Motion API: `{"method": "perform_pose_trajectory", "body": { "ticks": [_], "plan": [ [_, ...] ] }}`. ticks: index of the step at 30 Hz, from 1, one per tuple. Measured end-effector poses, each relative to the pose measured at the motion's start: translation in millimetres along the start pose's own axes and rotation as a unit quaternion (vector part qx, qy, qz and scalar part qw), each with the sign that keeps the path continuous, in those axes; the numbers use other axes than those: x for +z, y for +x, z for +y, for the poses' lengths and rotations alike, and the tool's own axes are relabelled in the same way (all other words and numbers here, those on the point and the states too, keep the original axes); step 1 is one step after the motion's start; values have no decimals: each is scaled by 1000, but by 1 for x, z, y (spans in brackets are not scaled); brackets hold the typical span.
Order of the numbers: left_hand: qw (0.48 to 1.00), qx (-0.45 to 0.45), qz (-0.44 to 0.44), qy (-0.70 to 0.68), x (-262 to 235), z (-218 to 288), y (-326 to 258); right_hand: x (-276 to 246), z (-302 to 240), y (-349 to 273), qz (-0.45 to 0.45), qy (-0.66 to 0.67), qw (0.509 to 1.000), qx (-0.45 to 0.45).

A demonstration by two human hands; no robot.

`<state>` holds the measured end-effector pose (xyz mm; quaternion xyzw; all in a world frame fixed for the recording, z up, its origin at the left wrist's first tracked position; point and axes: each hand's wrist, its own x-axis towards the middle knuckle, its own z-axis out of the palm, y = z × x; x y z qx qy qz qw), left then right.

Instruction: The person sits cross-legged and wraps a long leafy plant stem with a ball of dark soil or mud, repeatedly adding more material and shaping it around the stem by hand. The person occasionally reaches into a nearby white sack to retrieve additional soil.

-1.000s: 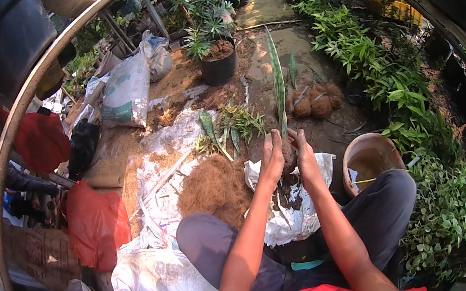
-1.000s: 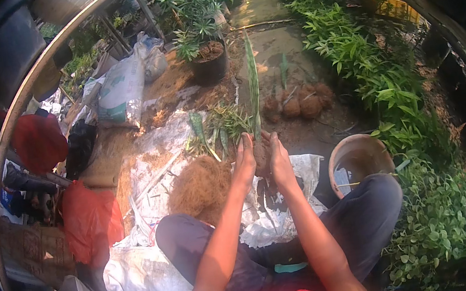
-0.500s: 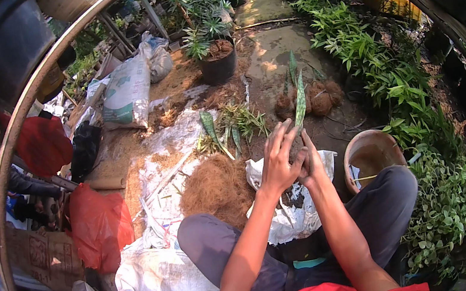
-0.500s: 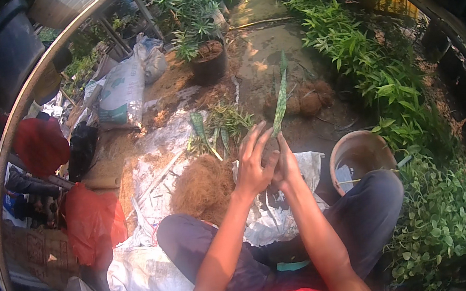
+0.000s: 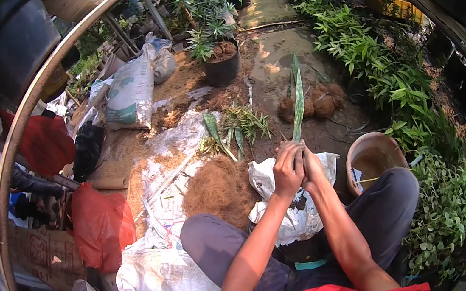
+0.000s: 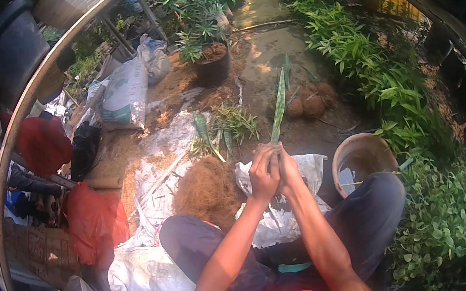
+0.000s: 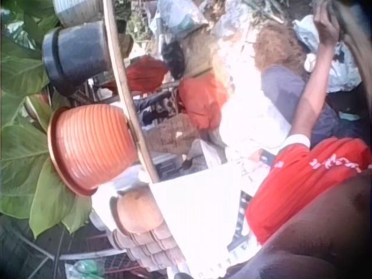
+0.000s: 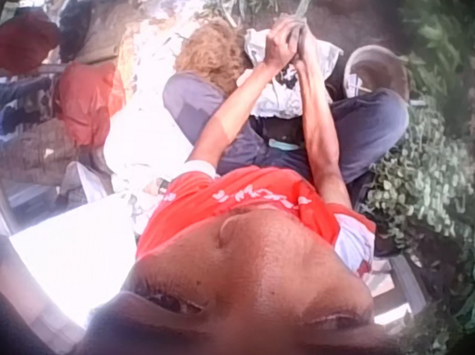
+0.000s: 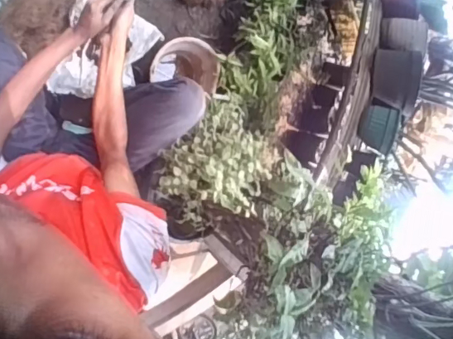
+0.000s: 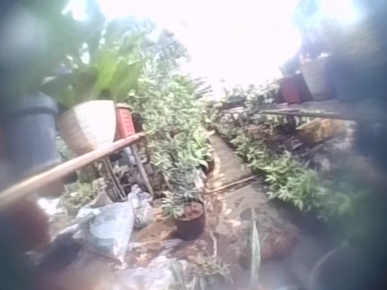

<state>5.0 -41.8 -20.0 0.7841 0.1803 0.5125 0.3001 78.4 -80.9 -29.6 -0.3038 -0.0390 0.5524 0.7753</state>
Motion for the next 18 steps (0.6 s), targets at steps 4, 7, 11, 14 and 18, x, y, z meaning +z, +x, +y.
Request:
{"method": "perform_pose_trajectory", "body": {
  "ticks": [4,7,11,14,18],
  "plan": [
    [1000,-6,-4,0,0,6,1,-2,-7,-1,-21,-14,1000,10],
    [1000,6,-10,13,1,6,0,-2,-9,0,-21,4,1000,3],
    [999,-9,-41,17,4,1,-4,-2,-6,-2,12,-53,998,-28],
    [998,-12,-58,19,3,1,-7,1,-7,-5,38,-84,996,-22],
    [994,-33,-101,23,-5,9,4,12,-20,-8,96,-174,979,-40]
  ]
}}
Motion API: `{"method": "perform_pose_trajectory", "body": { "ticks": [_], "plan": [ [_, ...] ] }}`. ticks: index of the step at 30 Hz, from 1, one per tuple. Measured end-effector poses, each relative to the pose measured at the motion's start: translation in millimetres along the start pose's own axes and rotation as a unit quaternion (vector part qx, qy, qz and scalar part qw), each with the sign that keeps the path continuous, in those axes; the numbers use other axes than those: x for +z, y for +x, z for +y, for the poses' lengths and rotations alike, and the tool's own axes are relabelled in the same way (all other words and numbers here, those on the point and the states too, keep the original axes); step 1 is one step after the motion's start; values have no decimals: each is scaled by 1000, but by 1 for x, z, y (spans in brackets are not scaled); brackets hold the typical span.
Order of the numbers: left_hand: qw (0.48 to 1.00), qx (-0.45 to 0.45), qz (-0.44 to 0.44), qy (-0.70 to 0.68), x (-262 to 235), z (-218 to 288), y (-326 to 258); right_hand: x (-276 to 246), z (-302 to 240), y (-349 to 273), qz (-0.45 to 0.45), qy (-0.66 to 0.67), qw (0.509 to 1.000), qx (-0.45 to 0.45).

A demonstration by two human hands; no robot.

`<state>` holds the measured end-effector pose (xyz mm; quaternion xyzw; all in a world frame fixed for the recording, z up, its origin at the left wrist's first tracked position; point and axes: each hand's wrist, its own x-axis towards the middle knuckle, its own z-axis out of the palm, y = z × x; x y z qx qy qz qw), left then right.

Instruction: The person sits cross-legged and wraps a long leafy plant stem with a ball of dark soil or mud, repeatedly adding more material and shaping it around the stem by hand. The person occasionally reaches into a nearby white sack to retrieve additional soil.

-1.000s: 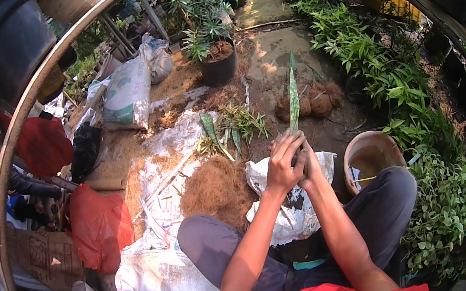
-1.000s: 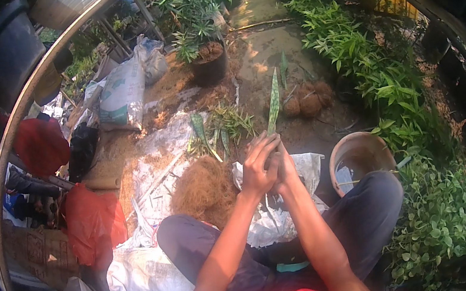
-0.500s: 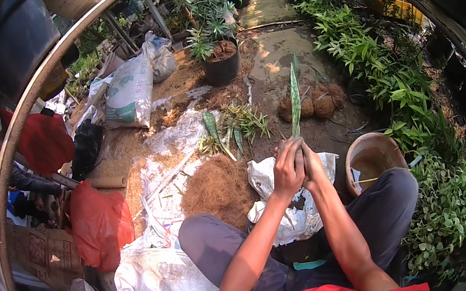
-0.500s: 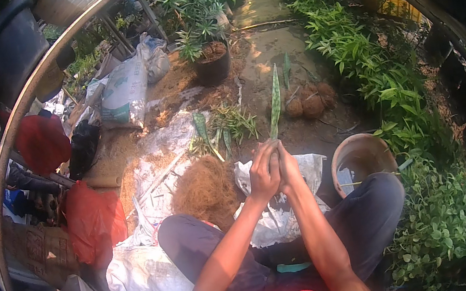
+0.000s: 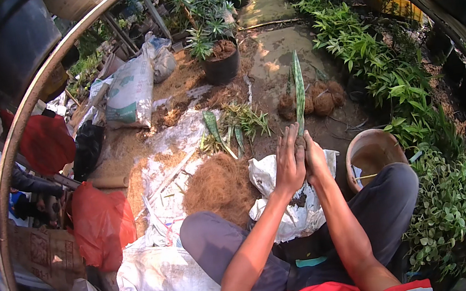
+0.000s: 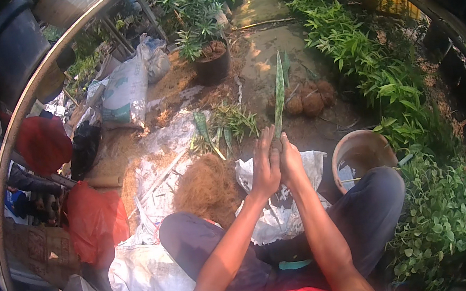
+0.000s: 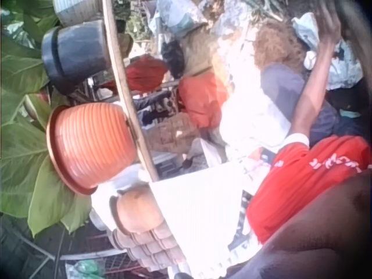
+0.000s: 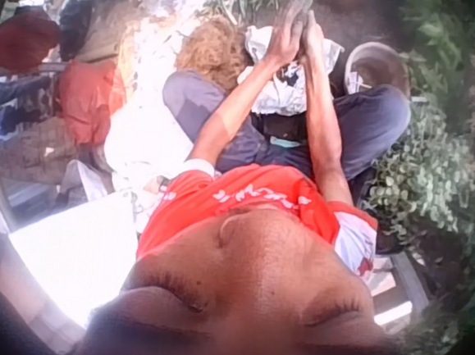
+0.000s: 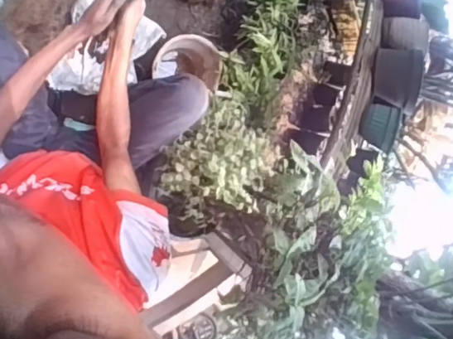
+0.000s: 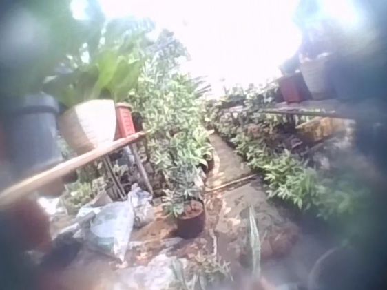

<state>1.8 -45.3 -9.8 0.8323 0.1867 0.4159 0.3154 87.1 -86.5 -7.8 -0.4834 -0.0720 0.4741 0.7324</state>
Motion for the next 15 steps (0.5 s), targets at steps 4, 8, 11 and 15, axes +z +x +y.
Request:
{"method": "perform_pose_trajectory", "body": {
  "ticks": [4,8,11,15],
  "plan": [
    [896,-206,33,-393,-19,4,17,12,-6,-11,-79,-122,977,-158],
    [834,-303,21,-461,-32,3,18,35,9,-26,-1,-375,830,-412],
    [847,-287,29,-446,-23,5,10,40,12,-34,126,-356,807,-455],
    [818,-315,45,-478,-11,6,3,39,13,-37,168,-306,809,-473]
  ]
}}
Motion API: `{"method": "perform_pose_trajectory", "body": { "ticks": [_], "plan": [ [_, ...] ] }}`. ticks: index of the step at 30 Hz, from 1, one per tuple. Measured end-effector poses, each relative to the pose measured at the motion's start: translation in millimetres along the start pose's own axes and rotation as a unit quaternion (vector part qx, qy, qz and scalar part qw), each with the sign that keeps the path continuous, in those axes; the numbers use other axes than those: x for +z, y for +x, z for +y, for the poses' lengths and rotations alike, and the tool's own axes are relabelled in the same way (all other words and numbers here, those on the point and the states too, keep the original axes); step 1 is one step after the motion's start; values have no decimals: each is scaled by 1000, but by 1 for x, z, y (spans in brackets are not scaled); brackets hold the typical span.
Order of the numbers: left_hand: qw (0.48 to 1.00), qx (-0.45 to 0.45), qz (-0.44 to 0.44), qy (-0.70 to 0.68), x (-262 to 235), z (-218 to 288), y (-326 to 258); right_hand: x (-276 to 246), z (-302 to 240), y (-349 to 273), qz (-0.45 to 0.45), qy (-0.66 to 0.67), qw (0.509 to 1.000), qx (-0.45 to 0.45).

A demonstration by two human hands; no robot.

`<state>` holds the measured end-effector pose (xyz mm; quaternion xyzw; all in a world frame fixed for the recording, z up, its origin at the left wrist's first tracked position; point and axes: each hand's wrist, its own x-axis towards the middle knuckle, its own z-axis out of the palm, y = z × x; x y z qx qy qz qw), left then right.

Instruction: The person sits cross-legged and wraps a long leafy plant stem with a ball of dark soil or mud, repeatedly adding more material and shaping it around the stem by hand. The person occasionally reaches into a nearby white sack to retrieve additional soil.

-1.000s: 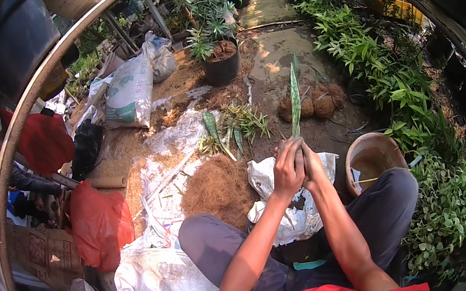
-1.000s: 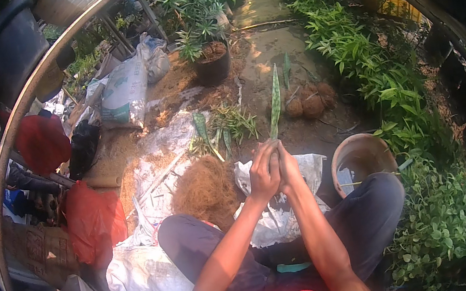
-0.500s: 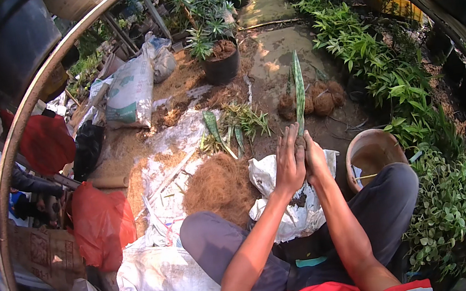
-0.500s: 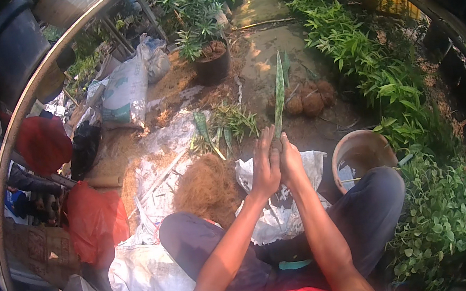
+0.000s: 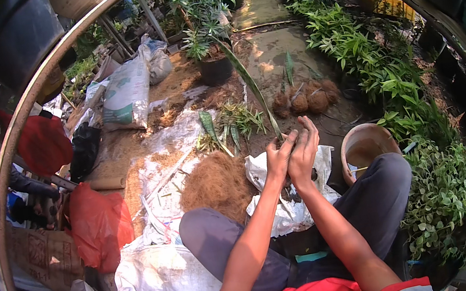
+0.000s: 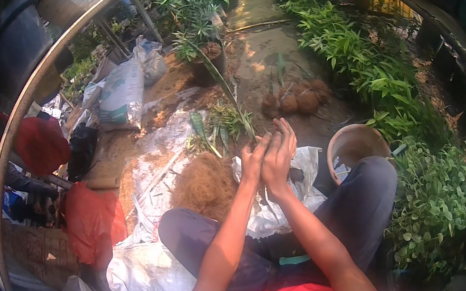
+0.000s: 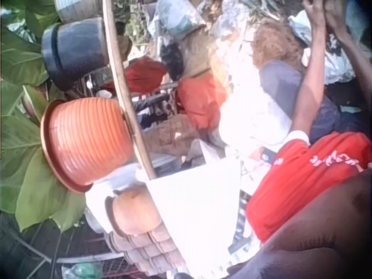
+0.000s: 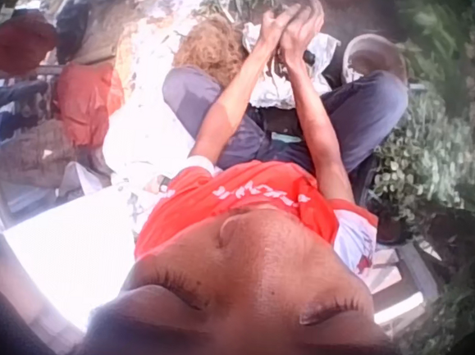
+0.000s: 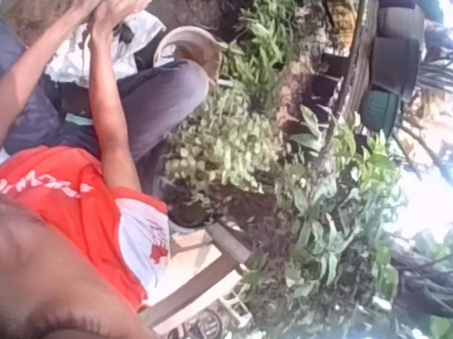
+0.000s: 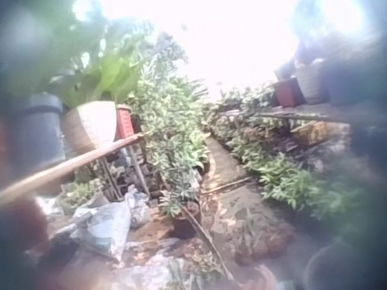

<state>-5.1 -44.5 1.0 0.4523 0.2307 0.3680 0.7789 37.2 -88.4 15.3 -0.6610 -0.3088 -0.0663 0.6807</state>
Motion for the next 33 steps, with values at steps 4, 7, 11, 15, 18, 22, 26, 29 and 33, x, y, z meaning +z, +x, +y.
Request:
{"method": "perform_pose_trajectory", "body": {
  "ticks": [4,7,11,15,18,22,26,29,33],
  "plan": [
    [1000,-19,23,7,4,2,-4,-1,5,-5,-44,163,976,134],
    [996,-49,71,21,12,10,-6,-2,16,10,-50,147,965,209],
    [993,-65,-79,59,8,30,-6,-20,31,31,-52,388,804,447],
    [996,31,-51,67,13,27,-13,-23,31,23,-135,409,777,459],
    [999,-12,-25,-40,22,16,-19,-16,25,20,-11,329,874,356],
    [998,-12,-26,-65,25,6,-21,-20,17,21,84,255,919,289],
    [1000,4,2,-28,19,4,-16,-24,15,19,80,247,927,271],
    [995,-10,76,56,18,8,-12,-21,14,16,-2,281,915,289],
    [981,-24,155,113,23,14,-14,-13,9,15,-111,203,936,266]
  ]
}}
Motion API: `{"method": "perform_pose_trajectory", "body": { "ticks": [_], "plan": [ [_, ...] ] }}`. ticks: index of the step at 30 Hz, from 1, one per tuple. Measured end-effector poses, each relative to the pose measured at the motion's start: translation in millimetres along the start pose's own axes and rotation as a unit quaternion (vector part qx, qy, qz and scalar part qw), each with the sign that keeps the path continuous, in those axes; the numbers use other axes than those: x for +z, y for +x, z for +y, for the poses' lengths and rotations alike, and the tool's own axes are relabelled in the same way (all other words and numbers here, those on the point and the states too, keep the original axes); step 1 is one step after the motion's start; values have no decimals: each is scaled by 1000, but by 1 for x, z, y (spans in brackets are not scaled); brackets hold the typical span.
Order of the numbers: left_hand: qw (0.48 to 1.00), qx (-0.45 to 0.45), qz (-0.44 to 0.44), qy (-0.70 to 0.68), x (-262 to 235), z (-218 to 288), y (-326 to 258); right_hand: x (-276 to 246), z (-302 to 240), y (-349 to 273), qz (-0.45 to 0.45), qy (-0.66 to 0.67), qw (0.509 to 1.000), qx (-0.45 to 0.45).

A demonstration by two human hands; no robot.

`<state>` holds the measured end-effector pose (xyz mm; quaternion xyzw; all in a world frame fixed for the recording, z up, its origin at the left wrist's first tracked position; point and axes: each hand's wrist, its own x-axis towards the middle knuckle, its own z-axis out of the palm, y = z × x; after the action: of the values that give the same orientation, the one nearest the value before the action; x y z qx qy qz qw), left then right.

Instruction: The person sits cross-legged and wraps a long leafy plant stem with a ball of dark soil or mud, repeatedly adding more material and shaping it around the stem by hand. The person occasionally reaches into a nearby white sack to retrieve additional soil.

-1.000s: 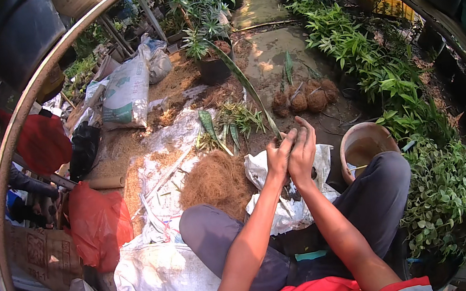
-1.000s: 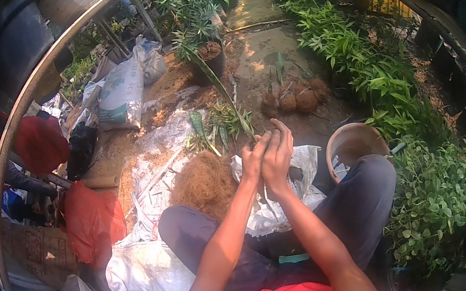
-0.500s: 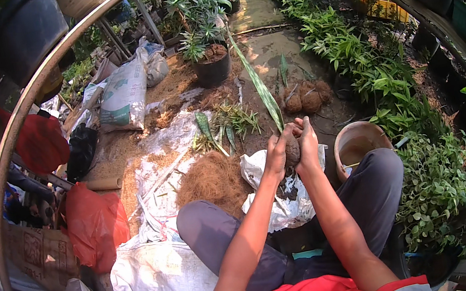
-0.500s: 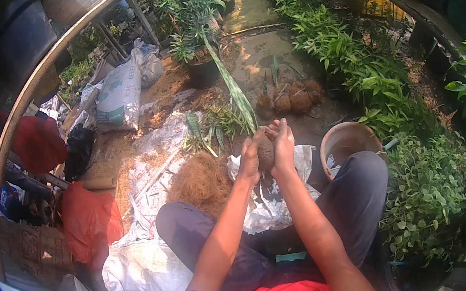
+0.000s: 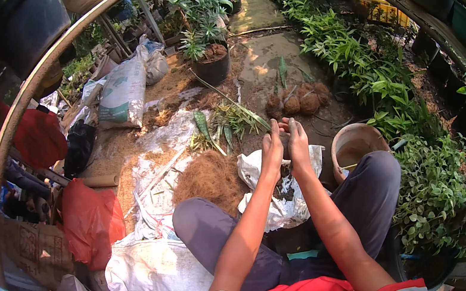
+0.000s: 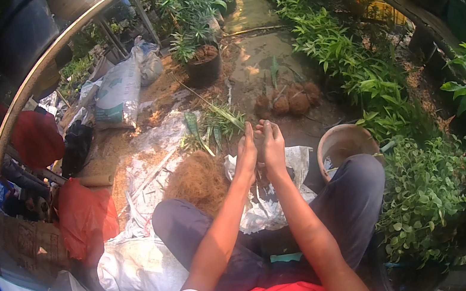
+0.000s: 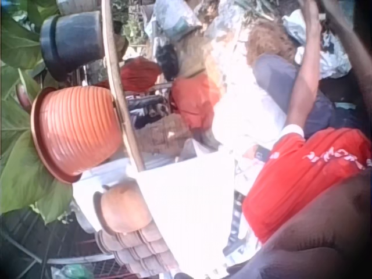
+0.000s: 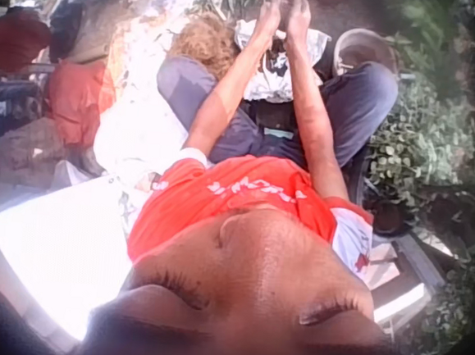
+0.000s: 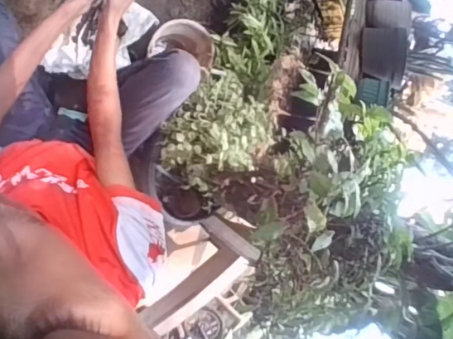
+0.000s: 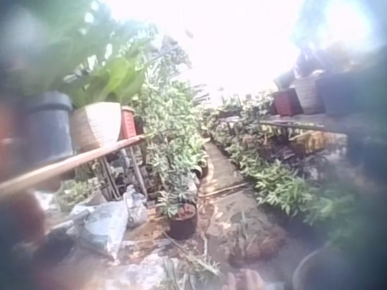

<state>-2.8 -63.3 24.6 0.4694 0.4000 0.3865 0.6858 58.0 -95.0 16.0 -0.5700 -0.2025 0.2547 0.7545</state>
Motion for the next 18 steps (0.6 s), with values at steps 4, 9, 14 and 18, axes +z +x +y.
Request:
{"method": "perform_pose_trajectory", "body": {
  "ticks": [4,9,14,18],
  "plan": [
    [989,69,-131,-11,-9,8,3,-5,-14,-3,1,134,989,69],
    [975,52,-146,-158,-4,0,2,-3,-14,-7,-17,102,992,75],
    [960,14,-195,-199,1,-17,0,-6,6,0,114,137,984,4],
    [974,-15,-140,-178,2,-29,2,-11,17,0,155,110,981,30]
  ]
}}
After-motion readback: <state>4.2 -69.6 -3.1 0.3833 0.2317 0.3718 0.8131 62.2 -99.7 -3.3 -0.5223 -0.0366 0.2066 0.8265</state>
